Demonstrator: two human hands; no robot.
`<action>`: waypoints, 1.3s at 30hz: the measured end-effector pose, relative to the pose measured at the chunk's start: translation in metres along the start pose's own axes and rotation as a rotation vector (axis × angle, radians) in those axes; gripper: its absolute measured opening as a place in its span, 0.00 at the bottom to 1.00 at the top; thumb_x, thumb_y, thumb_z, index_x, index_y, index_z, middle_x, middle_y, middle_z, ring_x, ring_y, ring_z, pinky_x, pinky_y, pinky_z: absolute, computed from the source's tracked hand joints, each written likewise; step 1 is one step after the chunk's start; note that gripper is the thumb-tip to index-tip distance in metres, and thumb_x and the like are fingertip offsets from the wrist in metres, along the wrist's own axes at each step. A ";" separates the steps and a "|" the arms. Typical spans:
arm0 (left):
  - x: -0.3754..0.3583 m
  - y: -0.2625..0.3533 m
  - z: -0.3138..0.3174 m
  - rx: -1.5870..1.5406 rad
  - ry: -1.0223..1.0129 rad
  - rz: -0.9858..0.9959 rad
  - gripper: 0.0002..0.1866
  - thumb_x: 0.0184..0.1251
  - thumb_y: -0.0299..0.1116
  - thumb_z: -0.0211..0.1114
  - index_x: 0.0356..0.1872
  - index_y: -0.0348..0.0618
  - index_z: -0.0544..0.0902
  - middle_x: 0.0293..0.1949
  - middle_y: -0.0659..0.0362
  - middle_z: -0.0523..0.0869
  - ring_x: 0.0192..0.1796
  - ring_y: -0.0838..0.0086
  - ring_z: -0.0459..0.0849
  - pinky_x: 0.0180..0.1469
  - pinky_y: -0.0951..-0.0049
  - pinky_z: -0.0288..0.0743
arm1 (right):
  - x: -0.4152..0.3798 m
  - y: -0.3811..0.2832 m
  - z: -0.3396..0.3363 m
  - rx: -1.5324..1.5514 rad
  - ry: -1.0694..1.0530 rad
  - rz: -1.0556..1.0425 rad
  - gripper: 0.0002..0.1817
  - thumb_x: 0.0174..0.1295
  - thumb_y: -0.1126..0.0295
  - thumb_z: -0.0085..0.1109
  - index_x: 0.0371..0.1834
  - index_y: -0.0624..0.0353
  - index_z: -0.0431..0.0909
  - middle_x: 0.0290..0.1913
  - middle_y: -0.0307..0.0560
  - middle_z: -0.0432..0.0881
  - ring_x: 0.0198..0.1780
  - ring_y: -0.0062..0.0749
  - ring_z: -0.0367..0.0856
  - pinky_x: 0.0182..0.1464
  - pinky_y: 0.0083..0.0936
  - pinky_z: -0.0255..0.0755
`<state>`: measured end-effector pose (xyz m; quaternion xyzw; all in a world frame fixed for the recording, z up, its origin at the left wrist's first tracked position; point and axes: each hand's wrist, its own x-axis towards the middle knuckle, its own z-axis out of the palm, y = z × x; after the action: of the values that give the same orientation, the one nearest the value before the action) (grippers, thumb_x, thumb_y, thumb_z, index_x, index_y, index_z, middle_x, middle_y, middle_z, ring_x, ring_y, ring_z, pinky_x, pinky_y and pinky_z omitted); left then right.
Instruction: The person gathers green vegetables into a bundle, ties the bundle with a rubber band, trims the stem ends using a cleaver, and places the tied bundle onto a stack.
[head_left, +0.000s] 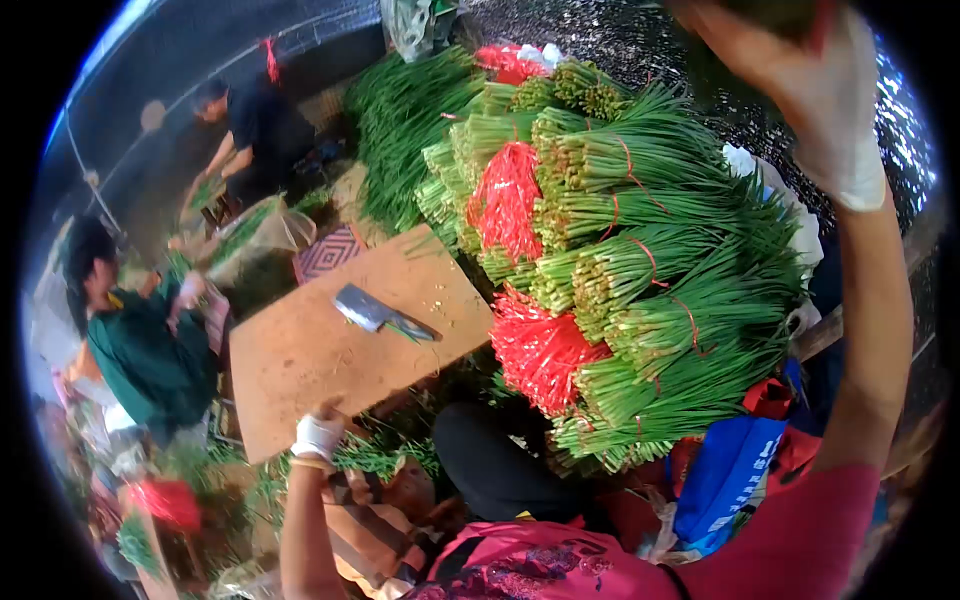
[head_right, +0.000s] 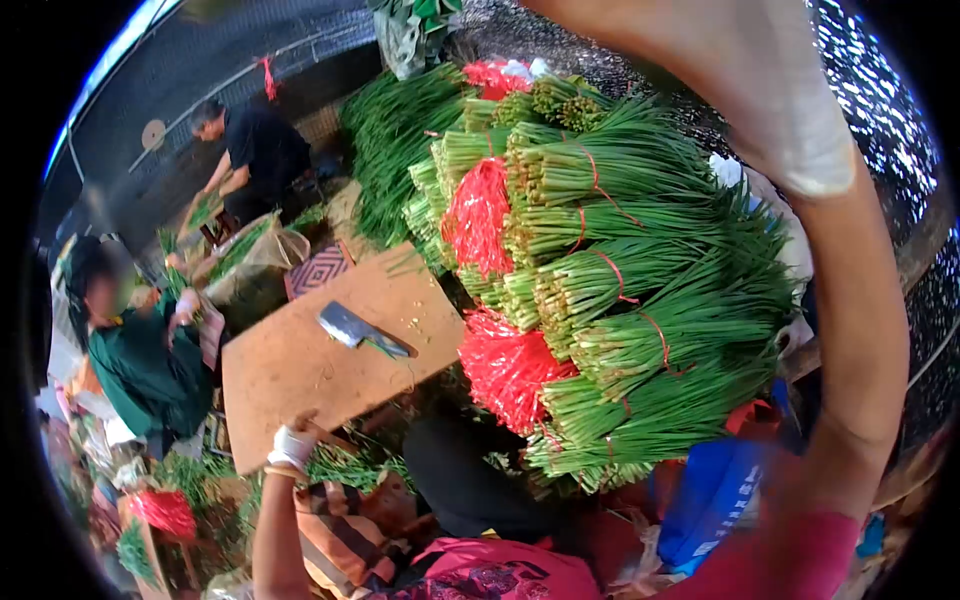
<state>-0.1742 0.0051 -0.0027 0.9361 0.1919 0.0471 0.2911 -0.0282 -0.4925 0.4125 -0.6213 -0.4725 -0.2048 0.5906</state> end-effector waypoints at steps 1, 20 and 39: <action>-0.004 0.012 -0.011 0.050 0.002 -0.021 0.18 0.56 0.33 0.61 0.50 0.52 0.83 0.25 0.52 0.86 0.30 0.67 0.86 0.35 0.67 0.78 | -0.010 -0.004 -0.012 -0.133 -0.068 0.007 0.31 0.57 0.60 0.66 0.62 0.59 0.66 0.60 0.51 0.74 0.57 0.42 0.76 0.58 0.46 0.69; -0.092 -0.061 -0.044 -0.310 0.006 -0.240 0.22 0.57 0.29 0.65 0.56 0.41 0.79 0.29 0.65 0.82 0.33 0.84 0.79 0.35 0.80 0.74 | -0.184 0.044 -0.027 -1.463 -0.915 0.382 0.51 0.45 0.62 0.70 0.74 0.55 0.51 0.74 0.47 0.55 0.73 0.41 0.55 0.71 0.46 0.48; -0.532 -0.186 -0.280 -0.446 1.004 -0.626 0.23 0.61 0.32 0.66 0.57 0.35 0.77 0.46 0.55 0.85 0.44 0.73 0.84 0.51 0.73 0.76 | -0.108 0.015 0.346 -0.245 -1.308 -0.259 0.24 0.50 0.68 0.57 0.53 0.62 0.75 0.54 0.54 0.77 0.56 0.50 0.72 0.64 0.41 0.60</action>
<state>-0.7820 0.0879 0.1369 0.6164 0.5554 0.4319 0.3537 -0.1714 -0.2064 0.2410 -0.6182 -0.7766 0.0918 0.0793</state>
